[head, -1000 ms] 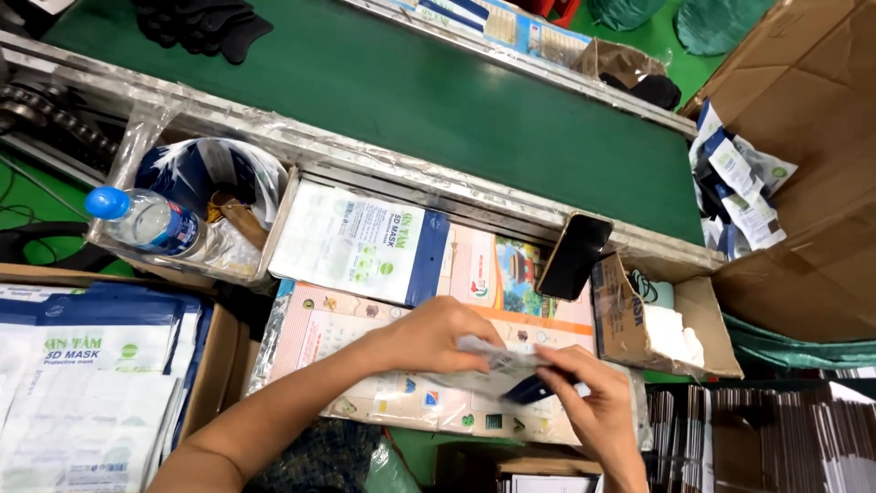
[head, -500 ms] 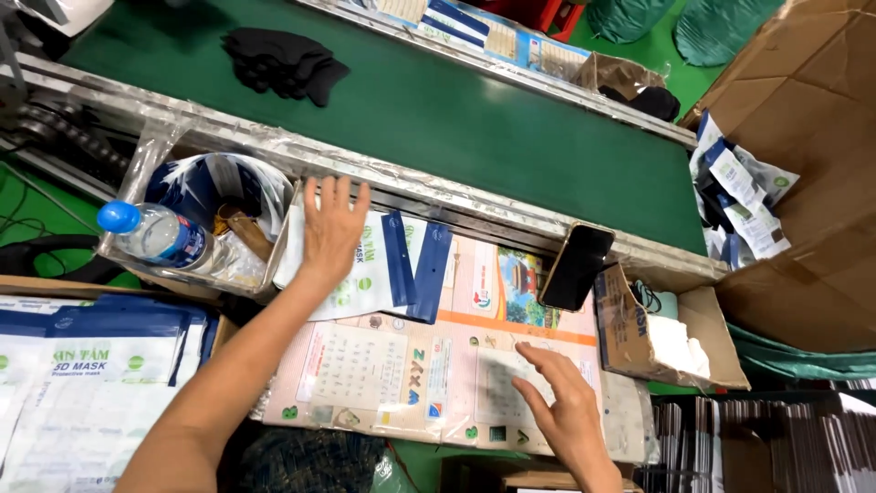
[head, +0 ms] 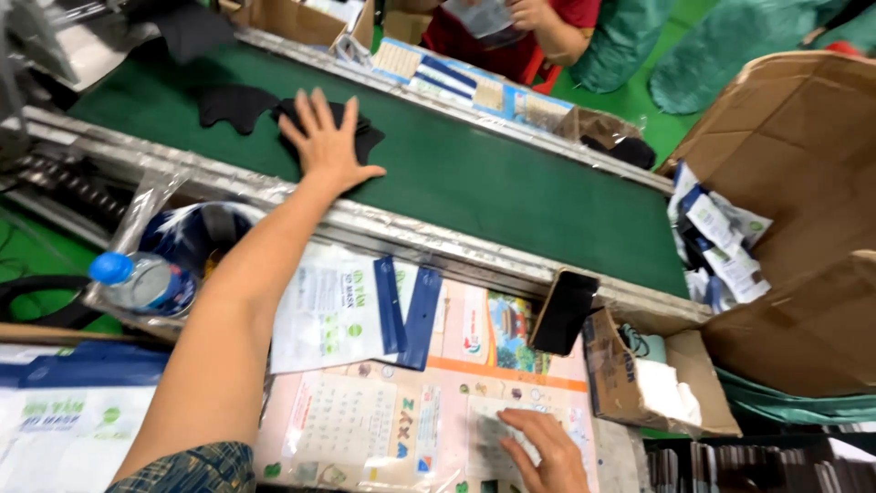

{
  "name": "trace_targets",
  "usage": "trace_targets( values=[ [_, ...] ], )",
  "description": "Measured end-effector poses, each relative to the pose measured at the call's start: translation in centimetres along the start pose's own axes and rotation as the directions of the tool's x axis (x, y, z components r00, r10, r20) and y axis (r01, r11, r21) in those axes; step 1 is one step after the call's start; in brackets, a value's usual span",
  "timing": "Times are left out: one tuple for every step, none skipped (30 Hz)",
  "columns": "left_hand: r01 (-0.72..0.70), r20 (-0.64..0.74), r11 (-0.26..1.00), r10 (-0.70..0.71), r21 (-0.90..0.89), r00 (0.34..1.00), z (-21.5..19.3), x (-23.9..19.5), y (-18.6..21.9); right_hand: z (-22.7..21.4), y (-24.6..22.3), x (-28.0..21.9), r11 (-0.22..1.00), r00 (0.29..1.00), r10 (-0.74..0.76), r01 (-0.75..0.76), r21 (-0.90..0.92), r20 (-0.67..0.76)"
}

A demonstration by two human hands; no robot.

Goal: Packing protective face masks into individual plastic bags on a conveyor belt production line.

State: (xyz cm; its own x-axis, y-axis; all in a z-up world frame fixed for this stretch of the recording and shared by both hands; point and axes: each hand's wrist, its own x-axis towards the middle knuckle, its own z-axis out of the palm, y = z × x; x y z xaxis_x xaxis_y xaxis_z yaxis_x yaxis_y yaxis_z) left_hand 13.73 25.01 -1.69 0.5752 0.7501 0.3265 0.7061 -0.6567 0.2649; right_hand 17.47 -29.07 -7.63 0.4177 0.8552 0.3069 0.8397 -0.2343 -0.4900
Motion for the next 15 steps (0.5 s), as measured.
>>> trace_targets(
  values=[
    [-0.008,-0.008,1.0,0.008,-0.01,1.0,3.4,1.6,-1.3,-0.2,-0.1,0.1,1.0,1.0,0.0,0.0,-0.011,-0.01],
    [0.015,0.04,1.0,-0.016,0.011,0.999,6.8,3.4,-2.4,-0.3,-0.1,0.3,1.0,1.0,0.021,-0.021,-0.005,0.008],
    [0.038,0.091,0.999,-0.042,0.038,0.995,10.3,4.8,-3.9,-0.2,-0.3,0.2,0.999,0.999,0.043,-0.043,0.007,0.028],
    [0.032,0.088,0.999,-0.035,0.034,0.996,12.0,5.5,-4.2,-0.5,-0.3,0.4,0.999,0.999,0.045,-0.045,0.003,0.021],
    [-0.039,0.001,0.992,0.039,0.123,0.999,13.7,5.8,-4.6,-0.6,-0.5,0.4,0.998,0.998,0.062,-0.062,0.006,0.025],
    [-0.1,-0.08,0.971,0.119,0.216,0.99,15.5,6.2,-5.1,-0.8,-0.6,0.4,0.997,0.996,0.08,-0.08,0.01,0.03],
    [-0.11,-0.075,0.97,0.128,0.215,0.989,11.9,3.9,-3.2,-1.1,-1.2,0.6,0.996,0.996,0.09,-0.09,0.011,0.027],
    [-0.233,-0.023,0.972,0.234,0.015,0.972,8.3,1.7,-1.4,-1.4,-1.8,0.8,0.993,0.994,0.109,-0.108,0.047,-0.02],
    [-0.339,0.009,0.921,0.347,-0.191,0.938,4.8,-0.5,0.5,-1.6,-2.5,0.9,0.988,0.988,0.135,-0.129,0.085,-0.069],
    [-0.351,0.016,0.916,0.361,-0.194,0.933,2.4,-4.2,3.1,-2.0,-2.4,1.4,0.986,0.986,0.149,-0.143,0.087,-0.075],
    [-0.36,-0.023,0.785,0.404,-0.505,0.914,-0.8,-7.7,5.8,-2.3,-2.6,1.7,0.966,0.976,0.167,-0.133,0.221,-0.142],
    [-0.326,-0.068,0.564,0.43,-0.758,0.9,-4.7,-11.0,8.7,-2.5,-2.7,2.1,0.931,0.959,0.192,-0.111,0.348,-0.209],
    [-0.321,-0.045,0.557,0.451,-0.766,0.891,-5.1,-14.3,10.2,-3.2,-3.1,2.7,0.925,0.951,0.225,-0.141,0.353,-0.211],
    [-0.221,0.033,0.418,0.521,-0.881,0.853,-5.6,-17.6,11.6,-3.8,-3.4,3.3,0.878,0.952,0.195,-0.062,0.474,-0.236],
    [-0.091,0.092,0.272,0.591,-0.958,0.801,-6.3,-21.0,13.1,-4.6,-3.5,3.9,0.816,0.949,0.163,0.023,0.578,-0.269]
  ],
)
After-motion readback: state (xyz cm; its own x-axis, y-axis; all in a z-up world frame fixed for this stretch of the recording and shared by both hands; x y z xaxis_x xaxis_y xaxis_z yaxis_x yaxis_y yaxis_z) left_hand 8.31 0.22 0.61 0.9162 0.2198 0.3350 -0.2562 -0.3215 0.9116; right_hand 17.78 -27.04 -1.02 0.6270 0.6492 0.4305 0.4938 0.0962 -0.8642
